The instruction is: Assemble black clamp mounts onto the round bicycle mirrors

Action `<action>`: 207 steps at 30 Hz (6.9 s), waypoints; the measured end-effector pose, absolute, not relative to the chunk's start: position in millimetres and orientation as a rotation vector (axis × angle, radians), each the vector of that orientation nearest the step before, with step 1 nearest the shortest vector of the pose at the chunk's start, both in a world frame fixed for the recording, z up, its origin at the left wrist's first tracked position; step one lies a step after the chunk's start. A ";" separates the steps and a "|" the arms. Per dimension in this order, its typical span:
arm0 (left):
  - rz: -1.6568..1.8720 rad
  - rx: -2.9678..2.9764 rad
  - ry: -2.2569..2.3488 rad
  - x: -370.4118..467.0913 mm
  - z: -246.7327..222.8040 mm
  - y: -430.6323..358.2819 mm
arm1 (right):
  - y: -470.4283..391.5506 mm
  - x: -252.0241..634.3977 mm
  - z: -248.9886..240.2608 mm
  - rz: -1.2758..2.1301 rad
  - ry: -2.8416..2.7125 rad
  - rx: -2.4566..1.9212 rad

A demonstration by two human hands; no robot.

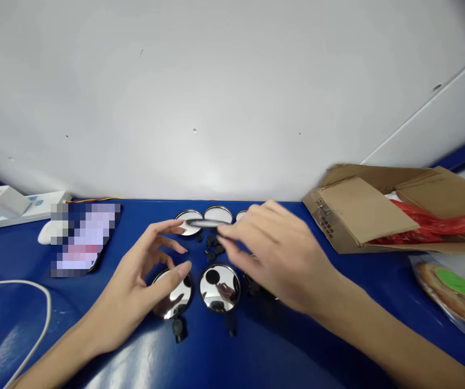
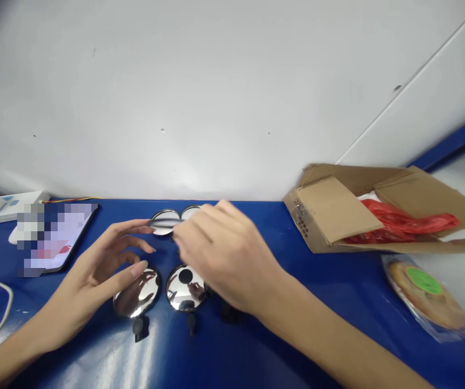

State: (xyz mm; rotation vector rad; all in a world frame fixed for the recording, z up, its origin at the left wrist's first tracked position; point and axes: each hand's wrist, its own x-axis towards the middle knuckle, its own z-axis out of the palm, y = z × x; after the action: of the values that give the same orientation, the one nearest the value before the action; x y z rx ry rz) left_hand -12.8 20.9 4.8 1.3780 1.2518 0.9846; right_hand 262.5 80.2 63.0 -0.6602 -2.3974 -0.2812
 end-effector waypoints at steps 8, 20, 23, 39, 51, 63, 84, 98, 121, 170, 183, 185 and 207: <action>1.042 1.396 1.369 -12.8 4.4 26.7 | 109.1 291.4 67.6 -0.487 -2.559 -1.368; 1.039 1.397 1.358 -11.0 6.7 24.1 | 103.0 277.1 58.0 -0.542 -2.823 -1.532; 1.034 1.421 1.364 -11.2 7.4 23.5 | 104.0 276.5 54.8 -0.489 -2.852 -1.575; 0.676 1.965 1.177 -19.6 14.5 25.5 | 102.2 279.9 61.3 -0.404 -2.847 -1.522; 0.364 2.135 1.181 -25.9 12.1 36.6 | 67.4 283.9 79.6 0.156 -2.751 -1.193; 0.410 2.107 1.167 -26.6 15.1 36.7 | 70.2 295.9 92.3 0.809 -2.850 -1.154; 0.739 2.277 0.770 -12.5 5.8 20.0 | 38.6 244.9 73.1 0.085 -2.709 -0.342; 0.942 2.451 0.834 -16.9 2.4 19.6 | 42.6 244.8 69.8 -0.061 -2.584 -0.450; 1.266 2.805 0.887 -22.3 5.6 16.8 | 54.3 251.7 93.1 1.202 -2.573 -0.605; 1.139 2.858 0.994 -23.5 -12.5 26.5 | 103.3 271.1 28.5 0.395 -2.683 -1.120; 1.121 2.920 0.997 -23.9 -5.0 28.3 | 91.8 261.2 39.5 0.558 -2.525 -0.996; 1.143 2.879 1.032 -24.4 -5.5 27.8 | 84.9 256.6 45.7 0.609 -2.472 -0.887; 1.230 2.366 1.430 -8.4 -1.0 13.5 | 73.2 260.2 70.1 -0.128 -2.433 -0.533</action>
State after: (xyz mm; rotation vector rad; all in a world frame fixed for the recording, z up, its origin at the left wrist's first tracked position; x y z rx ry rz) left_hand -8.4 13.5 -1.0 2.3662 1.4300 1.2304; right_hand 260.2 73.2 70.1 -0.5330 -2.4326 -0.1279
